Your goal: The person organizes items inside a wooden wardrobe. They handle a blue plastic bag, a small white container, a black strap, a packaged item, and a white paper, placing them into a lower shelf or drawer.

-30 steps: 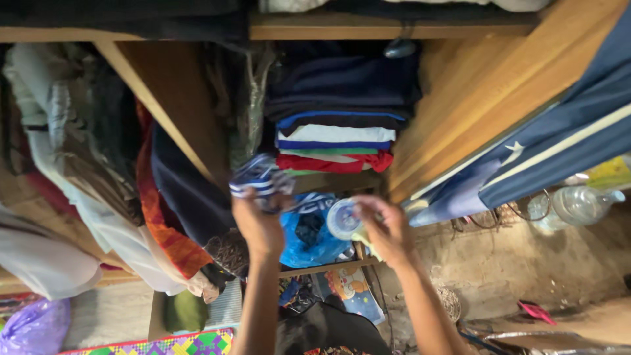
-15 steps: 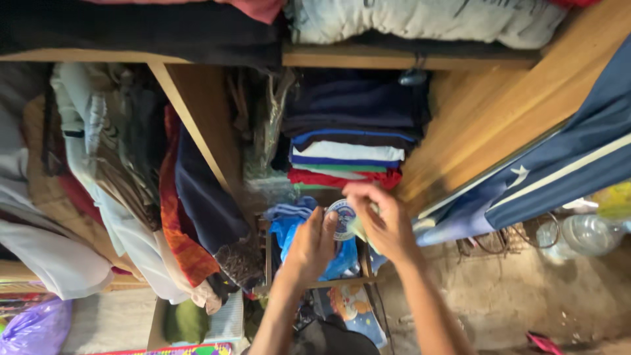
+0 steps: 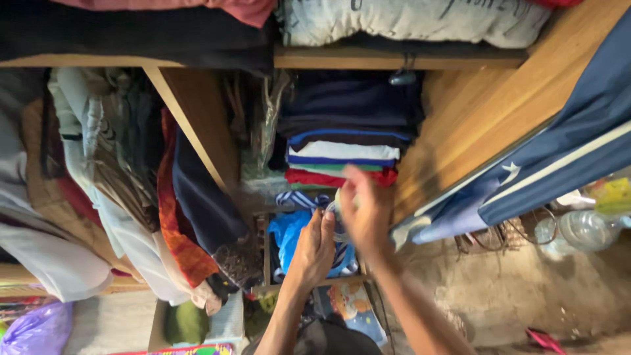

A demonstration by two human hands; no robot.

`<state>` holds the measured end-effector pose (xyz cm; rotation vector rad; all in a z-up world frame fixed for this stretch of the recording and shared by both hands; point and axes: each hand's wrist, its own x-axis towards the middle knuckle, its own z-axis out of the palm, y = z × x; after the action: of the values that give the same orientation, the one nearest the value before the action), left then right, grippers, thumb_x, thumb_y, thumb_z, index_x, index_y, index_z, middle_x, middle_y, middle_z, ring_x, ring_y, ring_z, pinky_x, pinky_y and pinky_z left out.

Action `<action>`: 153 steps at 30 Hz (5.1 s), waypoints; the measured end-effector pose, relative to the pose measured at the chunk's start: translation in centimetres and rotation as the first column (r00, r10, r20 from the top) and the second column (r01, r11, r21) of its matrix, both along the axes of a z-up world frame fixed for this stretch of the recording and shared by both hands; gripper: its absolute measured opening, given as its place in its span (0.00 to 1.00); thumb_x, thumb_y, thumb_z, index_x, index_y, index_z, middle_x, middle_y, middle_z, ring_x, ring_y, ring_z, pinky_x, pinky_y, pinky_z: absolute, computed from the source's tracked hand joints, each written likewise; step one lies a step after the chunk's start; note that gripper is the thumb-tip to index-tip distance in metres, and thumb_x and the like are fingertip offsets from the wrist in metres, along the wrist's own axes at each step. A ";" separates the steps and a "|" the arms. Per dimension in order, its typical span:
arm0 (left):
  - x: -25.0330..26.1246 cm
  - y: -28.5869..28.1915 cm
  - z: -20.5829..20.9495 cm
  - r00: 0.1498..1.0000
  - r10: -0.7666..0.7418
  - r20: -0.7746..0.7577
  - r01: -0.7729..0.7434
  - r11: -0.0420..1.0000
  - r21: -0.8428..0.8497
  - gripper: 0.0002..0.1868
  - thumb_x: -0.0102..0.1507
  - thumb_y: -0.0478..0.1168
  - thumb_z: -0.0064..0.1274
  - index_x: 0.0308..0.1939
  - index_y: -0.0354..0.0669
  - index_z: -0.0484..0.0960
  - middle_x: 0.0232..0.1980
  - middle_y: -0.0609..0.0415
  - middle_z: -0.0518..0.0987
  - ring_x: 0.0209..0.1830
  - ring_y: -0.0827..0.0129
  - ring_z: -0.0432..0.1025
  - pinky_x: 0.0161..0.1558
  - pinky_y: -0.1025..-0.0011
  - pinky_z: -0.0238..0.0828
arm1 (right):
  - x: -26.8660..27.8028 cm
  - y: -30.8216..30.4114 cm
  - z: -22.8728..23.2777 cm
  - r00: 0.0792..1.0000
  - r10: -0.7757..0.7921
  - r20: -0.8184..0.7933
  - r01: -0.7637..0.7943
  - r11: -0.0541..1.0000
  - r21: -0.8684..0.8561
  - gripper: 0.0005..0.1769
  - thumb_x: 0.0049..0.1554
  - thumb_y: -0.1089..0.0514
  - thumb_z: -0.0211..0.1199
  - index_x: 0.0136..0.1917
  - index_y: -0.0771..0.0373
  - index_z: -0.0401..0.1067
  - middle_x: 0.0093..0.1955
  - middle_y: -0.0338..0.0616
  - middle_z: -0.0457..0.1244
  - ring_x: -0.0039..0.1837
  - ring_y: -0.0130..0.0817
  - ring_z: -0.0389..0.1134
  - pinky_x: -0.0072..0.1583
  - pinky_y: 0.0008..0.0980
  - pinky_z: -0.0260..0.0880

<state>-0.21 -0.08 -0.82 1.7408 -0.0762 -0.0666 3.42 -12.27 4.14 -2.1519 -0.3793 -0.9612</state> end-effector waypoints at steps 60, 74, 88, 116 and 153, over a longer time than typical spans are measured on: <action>2.5 3.7 2.5 0.987 -0.131 -0.092 0.128 0.991 -0.032 0.34 0.76 0.57 0.41 0.26 0.30 0.72 0.23 0.60 0.63 0.26 0.77 0.55 0.25 0.68 0.54 | -4.9 -1.3 -3.3 0.933 0.347 -0.095 -0.345 0.938 0.036 0.16 0.63 0.69 0.59 0.64 0.66 0.75 0.69 0.49 0.67 0.74 0.43 0.67 0.71 0.36 0.69; 2.5 5.0 2.7 0.983 -0.155 0.100 0.157 0.987 -0.017 0.21 0.73 0.46 0.43 0.31 0.34 0.75 0.21 0.58 0.67 0.24 0.79 0.59 0.25 0.69 0.62 | -3.0 -4.0 -1.6 0.781 0.495 -0.381 -0.220 0.789 0.573 0.26 0.66 0.50 0.53 0.74 0.62 0.64 0.74 0.44 0.64 0.60 0.26 0.69 0.61 0.26 0.71; 2.7 4.9 -0.5 0.959 -0.022 0.284 0.022 1.000 0.001 0.14 0.69 0.42 0.52 0.37 0.34 0.81 0.30 0.50 0.81 0.30 0.71 0.77 0.32 0.71 0.75 | -2.1 -5.7 -3.7 0.554 0.485 -0.677 -0.067 0.836 0.545 0.15 0.58 0.49 0.65 0.53 0.60 0.77 0.38 0.35 0.68 0.38 0.22 0.67 0.40 0.25 0.70; 0.1 5.1 -12.1 0.969 -0.227 0.100 0.083 0.676 0.732 0.05 0.56 0.33 0.56 0.36 0.38 0.81 0.44 0.40 0.81 0.43 0.47 0.78 0.41 0.55 0.75 | -1.7 -3.9 -10.0 0.727 -0.041 -0.686 -0.212 0.936 -0.281 0.17 0.59 0.50 0.59 0.56 0.62 0.74 0.39 0.60 0.69 0.44 0.59 0.71 0.45 0.53 0.69; 1.7 5.6 -2.2 0.946 -0.237 -0.224 0.146 0.922 -0.358 0.21 0.72 0.43 0.43 0.63 0.34 0.78 0.39 0.54 0.84 0.34 0.74 0.79 0.36 0.73 0.81 | -2.0 -2.5 -7.1 0.352 0.822 -0.448 0.179 0.410 0.894 0.13 0.64 0.50 0.61 0.44 0.61 0.69 0.34 0.46 0.67 0.23 0.18 0.51 0.26 0.21 0.46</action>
<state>1.49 5.53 -3.01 1.3625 -0.0600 -0.4081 1.40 -14.73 -2.98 -1.1376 0.1501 0.4276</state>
